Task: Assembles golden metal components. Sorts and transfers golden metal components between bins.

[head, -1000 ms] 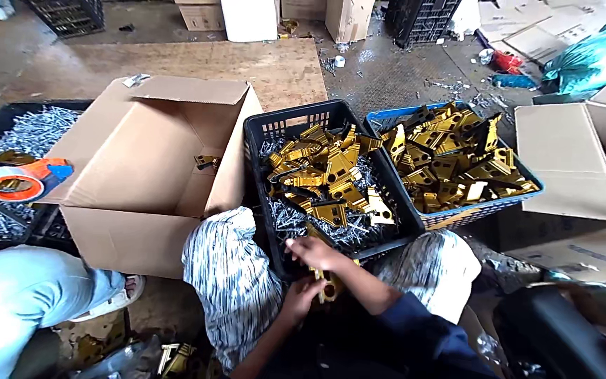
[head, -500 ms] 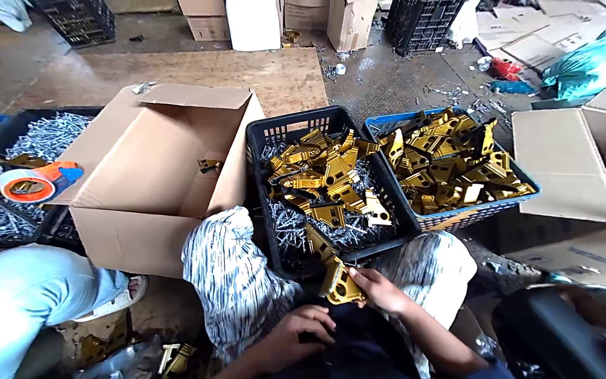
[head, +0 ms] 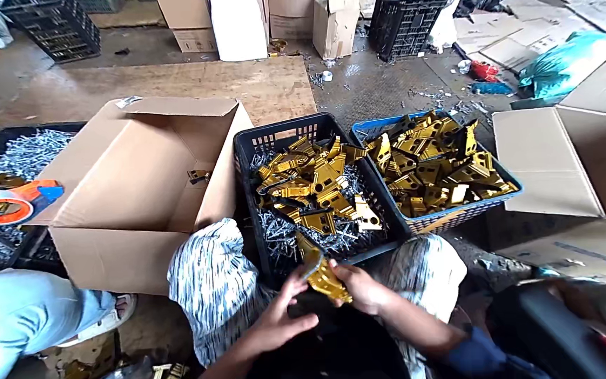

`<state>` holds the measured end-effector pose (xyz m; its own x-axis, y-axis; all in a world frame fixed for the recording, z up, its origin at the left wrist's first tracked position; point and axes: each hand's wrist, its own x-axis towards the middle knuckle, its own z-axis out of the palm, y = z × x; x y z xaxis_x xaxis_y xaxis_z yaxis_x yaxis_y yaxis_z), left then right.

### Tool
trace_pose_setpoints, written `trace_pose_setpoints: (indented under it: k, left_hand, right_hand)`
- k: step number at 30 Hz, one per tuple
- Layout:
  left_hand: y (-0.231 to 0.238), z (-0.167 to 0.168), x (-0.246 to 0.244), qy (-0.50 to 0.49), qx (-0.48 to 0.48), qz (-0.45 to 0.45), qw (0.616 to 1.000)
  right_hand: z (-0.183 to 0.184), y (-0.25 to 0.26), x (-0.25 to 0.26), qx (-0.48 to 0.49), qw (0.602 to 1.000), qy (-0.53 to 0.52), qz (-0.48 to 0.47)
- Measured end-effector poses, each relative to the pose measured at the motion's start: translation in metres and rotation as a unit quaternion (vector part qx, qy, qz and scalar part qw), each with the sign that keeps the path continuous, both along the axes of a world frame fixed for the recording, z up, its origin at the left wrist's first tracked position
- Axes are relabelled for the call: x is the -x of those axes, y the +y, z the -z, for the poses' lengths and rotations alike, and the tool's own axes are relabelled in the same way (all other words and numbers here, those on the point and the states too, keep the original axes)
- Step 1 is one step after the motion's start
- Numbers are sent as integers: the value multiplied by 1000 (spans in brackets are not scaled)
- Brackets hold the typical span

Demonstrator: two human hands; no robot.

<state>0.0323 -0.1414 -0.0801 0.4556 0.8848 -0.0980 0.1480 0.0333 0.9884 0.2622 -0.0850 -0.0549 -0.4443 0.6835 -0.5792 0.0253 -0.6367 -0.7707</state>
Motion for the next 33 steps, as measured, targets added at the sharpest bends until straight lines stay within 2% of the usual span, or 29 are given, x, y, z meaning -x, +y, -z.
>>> trace_pose_setpoints:
  k: [2,3,4,5,6,7,9,10,12,15,17,19,20,22,23,25,28,33]
  left_hand:
    - [4,-3,-15,-121,8,-121,985]
    - [7,2,-20,-184,16,-175,967]
    - [10,7,-21,-228,22,-222,948]
    - [14,8,-19,-247,30,-262,933]
    - [18,6,-13,-250,43,-288,924]
    - [23,-2,-6,-234,62,-312,919]
    - [34,-19,6,-199,102,-347,911]
    - [40,-25,10,-192,114,-356,907]
    - [49,-31,14,-197,127,-338,912]
    - [58,-31,7,-247,132,-326,903]
    - [61,-31,2,-296,167,-324,883]
    - [63,-30,1,-392,223,-295,842]
    - [63,-28,3,-461,249,-265,810]
    - [67,-22,6,-578,292,-176,741]
    - [71,-20,7,-604,302,-134,725]
    - [78,-19,3,-620,304,-111,715]
    - [84,-24,-7,-614,293,-146,718]
    - [94,-36,-16,-576,289,-194,740]
  right_hand:
    - [10,-2,25,-56,995,43,-68]
    - [13,2,35,-130,985,13,-113]
    - [13,11,41,-230,958,-73,-157]
    - [8,25,43,-322,907,-189,-193]
    - [1,40,41,-367,852,-303,-219]
    - [-5,56,39,-356,806,-406,-242]
    - [-8,86,36,-281,743,-539,-281]
    - [-1,96,34,-252,719,-573,-303]
    - [14,105,34,-217,695,-597,-337]
    - [19,109,34,-211,686,-603,-347]
    - [17,112,26,-253,684,-599,-332]
    - [20,115,10,-333,683,-584,-288]
    - [21,116,3,-372,680,-575,-261]
    - [17,117,-9,-422,683,-553,-222]
    - [15,118,-13,-434,691,-539,-208]
    - [11,117,-18,-436,720,-507,-186]
    - [20,115,-22,-461,759,-442,-123]
    - [37,111,-19,-498,769,-397,-47]
